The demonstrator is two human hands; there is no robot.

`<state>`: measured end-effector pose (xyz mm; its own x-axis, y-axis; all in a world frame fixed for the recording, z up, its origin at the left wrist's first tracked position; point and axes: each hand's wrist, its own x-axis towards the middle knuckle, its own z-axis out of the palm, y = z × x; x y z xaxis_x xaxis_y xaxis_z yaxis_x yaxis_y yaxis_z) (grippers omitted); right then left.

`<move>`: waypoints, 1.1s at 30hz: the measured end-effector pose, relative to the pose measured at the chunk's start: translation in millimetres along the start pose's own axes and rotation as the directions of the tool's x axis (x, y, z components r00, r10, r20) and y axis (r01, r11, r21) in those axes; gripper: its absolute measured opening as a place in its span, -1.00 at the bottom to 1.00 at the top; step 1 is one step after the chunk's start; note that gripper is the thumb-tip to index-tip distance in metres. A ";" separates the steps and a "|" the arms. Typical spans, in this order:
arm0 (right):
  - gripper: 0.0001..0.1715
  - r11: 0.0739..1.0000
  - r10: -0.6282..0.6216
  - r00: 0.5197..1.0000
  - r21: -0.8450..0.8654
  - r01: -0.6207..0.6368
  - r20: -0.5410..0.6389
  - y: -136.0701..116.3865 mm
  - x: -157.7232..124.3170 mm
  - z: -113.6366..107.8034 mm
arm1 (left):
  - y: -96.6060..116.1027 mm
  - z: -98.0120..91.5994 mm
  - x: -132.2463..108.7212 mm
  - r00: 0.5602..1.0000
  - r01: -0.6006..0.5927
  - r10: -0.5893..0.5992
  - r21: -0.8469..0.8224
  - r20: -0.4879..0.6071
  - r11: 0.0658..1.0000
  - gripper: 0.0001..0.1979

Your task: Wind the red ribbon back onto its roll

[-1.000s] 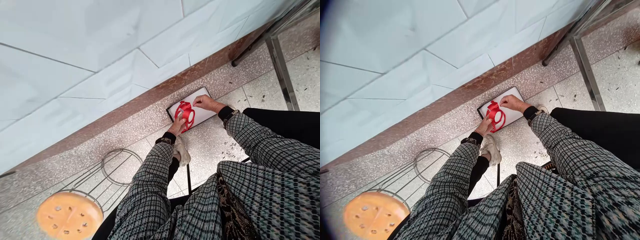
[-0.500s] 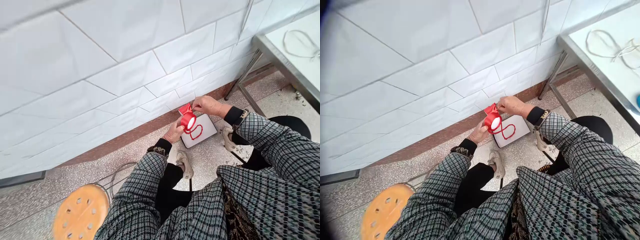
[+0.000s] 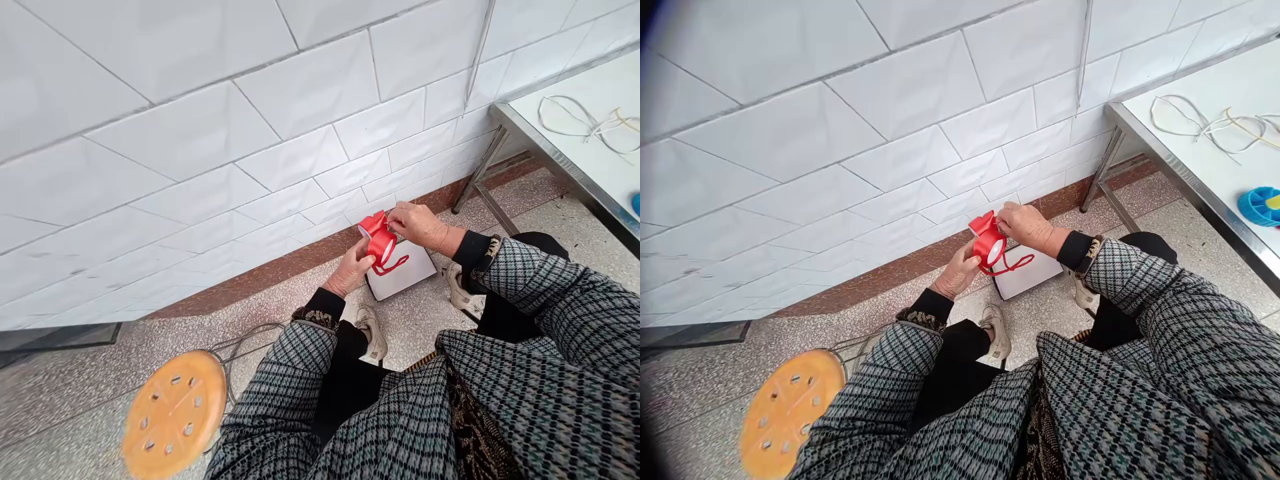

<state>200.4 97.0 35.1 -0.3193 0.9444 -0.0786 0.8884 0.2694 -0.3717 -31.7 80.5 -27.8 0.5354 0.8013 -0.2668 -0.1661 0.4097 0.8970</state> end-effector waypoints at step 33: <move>-0.81 0.995 -0.065 0.998 0.077 0.067 -0.022 12.2 6.6 6.4 | 0.3 -6.4 15.7 0.998 -0.021 0.002 0.353 0.056 0.935 -0.21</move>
<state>207.0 105.2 24.1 -0.3689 0.9288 -0.0337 0.8370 0.3162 -0.4466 -28.7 95.9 -34.0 0.5805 0.7765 -0.2451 0.1256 0.2121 0.9692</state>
